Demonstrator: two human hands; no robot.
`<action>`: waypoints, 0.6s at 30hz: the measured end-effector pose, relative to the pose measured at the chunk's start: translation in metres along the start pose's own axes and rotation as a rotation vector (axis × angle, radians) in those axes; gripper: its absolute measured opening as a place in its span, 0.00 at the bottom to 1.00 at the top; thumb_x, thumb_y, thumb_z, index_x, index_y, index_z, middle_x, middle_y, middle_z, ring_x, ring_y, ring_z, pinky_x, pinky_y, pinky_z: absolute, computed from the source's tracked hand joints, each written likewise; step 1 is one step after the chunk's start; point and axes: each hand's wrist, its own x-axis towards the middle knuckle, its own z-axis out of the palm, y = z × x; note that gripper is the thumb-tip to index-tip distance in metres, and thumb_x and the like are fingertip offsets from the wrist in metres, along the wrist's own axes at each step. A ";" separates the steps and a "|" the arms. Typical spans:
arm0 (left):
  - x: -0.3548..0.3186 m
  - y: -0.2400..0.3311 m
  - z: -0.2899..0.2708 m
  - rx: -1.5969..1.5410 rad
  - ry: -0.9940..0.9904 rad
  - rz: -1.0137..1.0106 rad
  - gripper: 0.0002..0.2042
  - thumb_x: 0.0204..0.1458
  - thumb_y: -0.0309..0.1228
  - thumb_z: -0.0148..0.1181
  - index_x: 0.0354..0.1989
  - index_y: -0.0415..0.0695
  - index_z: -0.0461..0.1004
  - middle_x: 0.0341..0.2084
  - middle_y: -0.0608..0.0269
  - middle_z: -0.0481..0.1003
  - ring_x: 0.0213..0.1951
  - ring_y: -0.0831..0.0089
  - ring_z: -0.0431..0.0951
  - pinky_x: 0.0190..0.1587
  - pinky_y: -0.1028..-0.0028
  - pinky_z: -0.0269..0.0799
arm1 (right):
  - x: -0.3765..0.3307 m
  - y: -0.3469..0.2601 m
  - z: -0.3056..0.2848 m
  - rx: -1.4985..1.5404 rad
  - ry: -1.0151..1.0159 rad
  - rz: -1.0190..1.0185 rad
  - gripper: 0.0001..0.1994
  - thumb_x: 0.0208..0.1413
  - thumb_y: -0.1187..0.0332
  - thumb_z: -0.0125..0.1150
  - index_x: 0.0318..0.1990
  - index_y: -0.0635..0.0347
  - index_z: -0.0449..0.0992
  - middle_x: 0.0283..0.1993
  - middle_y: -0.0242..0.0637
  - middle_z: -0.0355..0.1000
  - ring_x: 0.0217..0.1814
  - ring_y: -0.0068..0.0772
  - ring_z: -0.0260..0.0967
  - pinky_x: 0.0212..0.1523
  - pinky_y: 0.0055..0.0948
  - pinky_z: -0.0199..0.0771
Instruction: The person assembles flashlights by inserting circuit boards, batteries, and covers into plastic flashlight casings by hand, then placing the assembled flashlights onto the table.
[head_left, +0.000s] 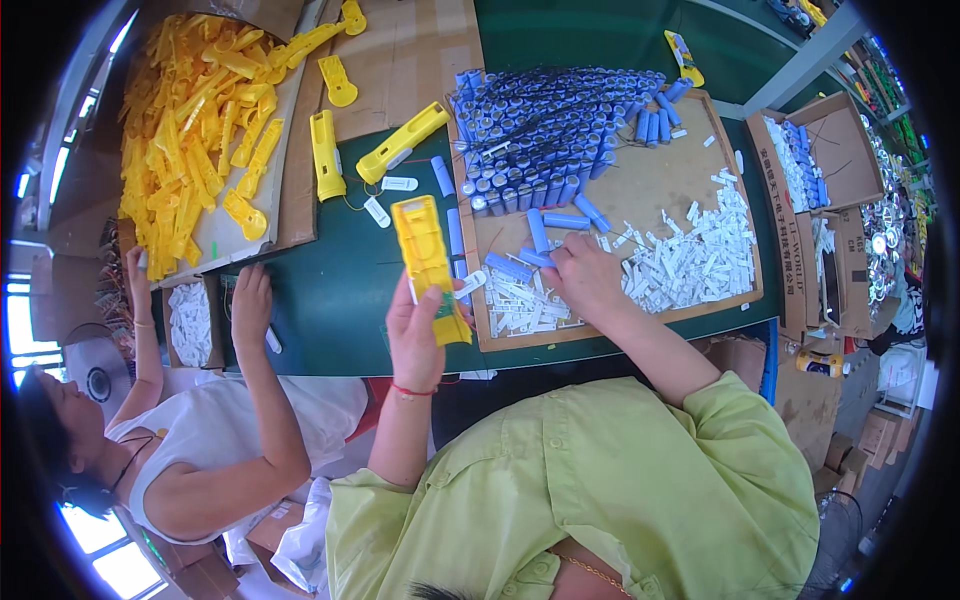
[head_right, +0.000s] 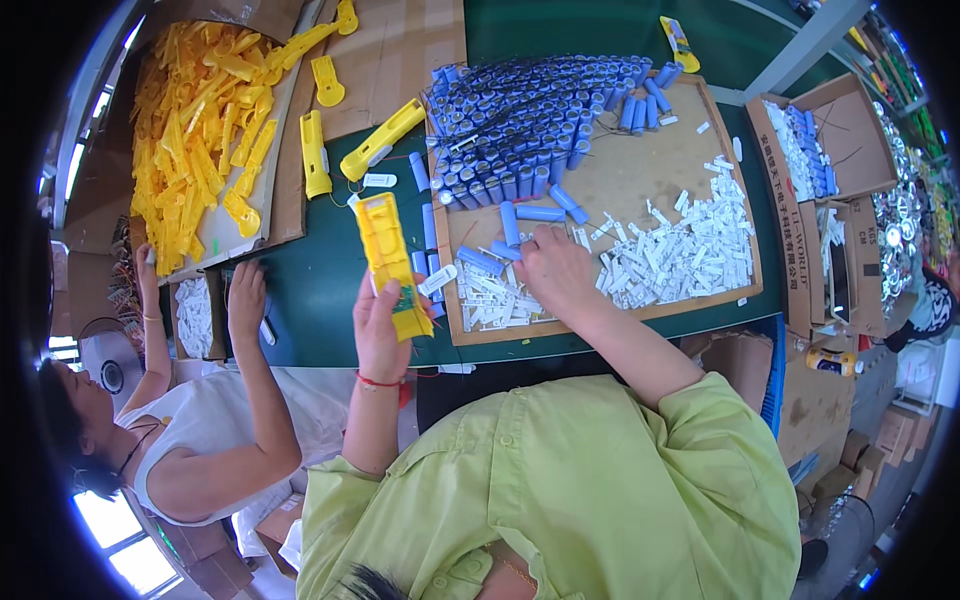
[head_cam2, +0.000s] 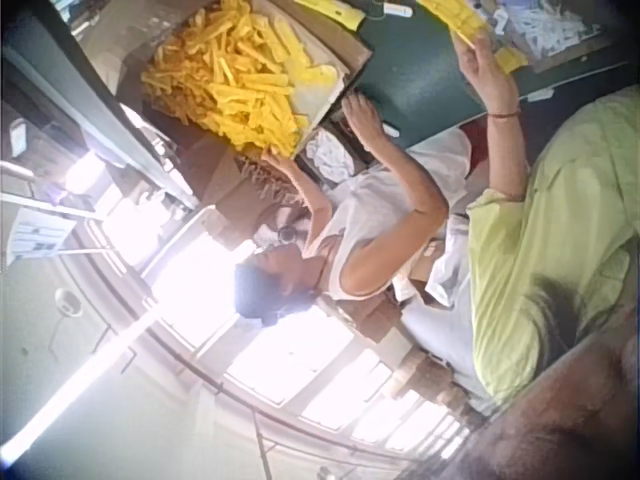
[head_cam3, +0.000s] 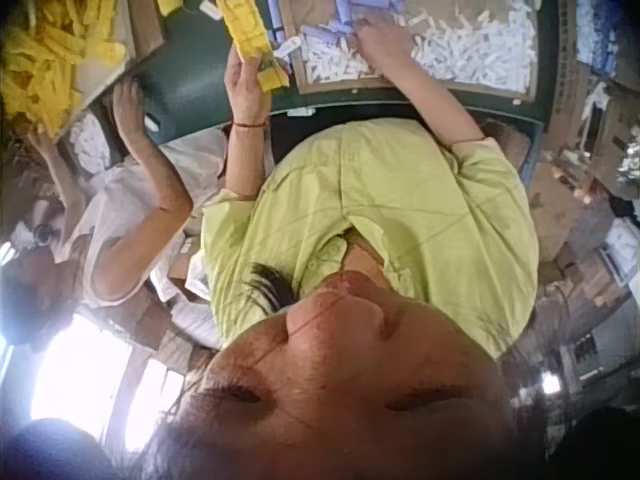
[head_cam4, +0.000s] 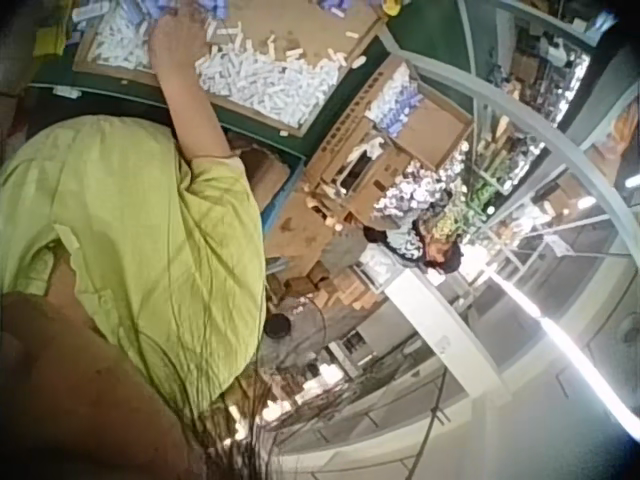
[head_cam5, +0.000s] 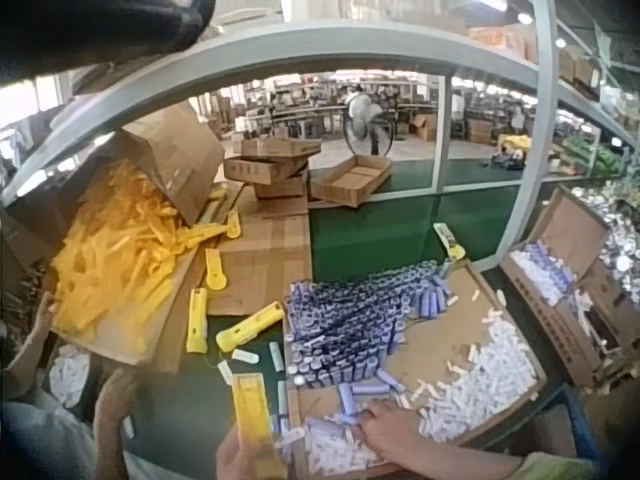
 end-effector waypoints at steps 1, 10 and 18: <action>-0.002 -0.001 0.004 0.008 -0.002 -0.022 0.15 0.57 0.30 0.46 0.53 0.42 0.62 0.35 0.56 0.72 0.27 0.72 0.75 0.30 0.72 0.74 | 0.000 0.001 -0.004 0.018 -0.059 0.016 0.07 0.40 0.66 0.65 0.25 0.57 0.75 0.25 0.32 0.65 0.26 0.33 0.68 0.24 0.32 0.68; -0.005 -0.009 0.015 0.004 -0.113 -0.119 0.18 0.56 0.26 0.46 0.56 0.41 0.61 0.36 0.60 0.73 0.28 0.75 0.75 0.31 0.75 0.73 | 0.041 -0.029 -0.079 0.188 0.272 -0.558 0.11 0.39 0.69 0.63 0.33 0.58 0.72 0.24 0.29 0.67 0.22 0.24 0.66 0.20 0.23 0.65; -0.016 -0.014 0.029 0.019 -0.144 -0.156 0.20 0.56 0.25 0.46 0.58 0.40 0.60 0.35 0.60 0.74 0.28 0.77 0.75 0.30 0.78 0.73 | 0.052 -0.041 -0.055 -0.096 0.269 -0.678 0.15 0.39 0.70 0.61 0.38 0.62 0.74 0.30 0.30 0.67 0.26 0.23 0.65 0.23 0.20 0.67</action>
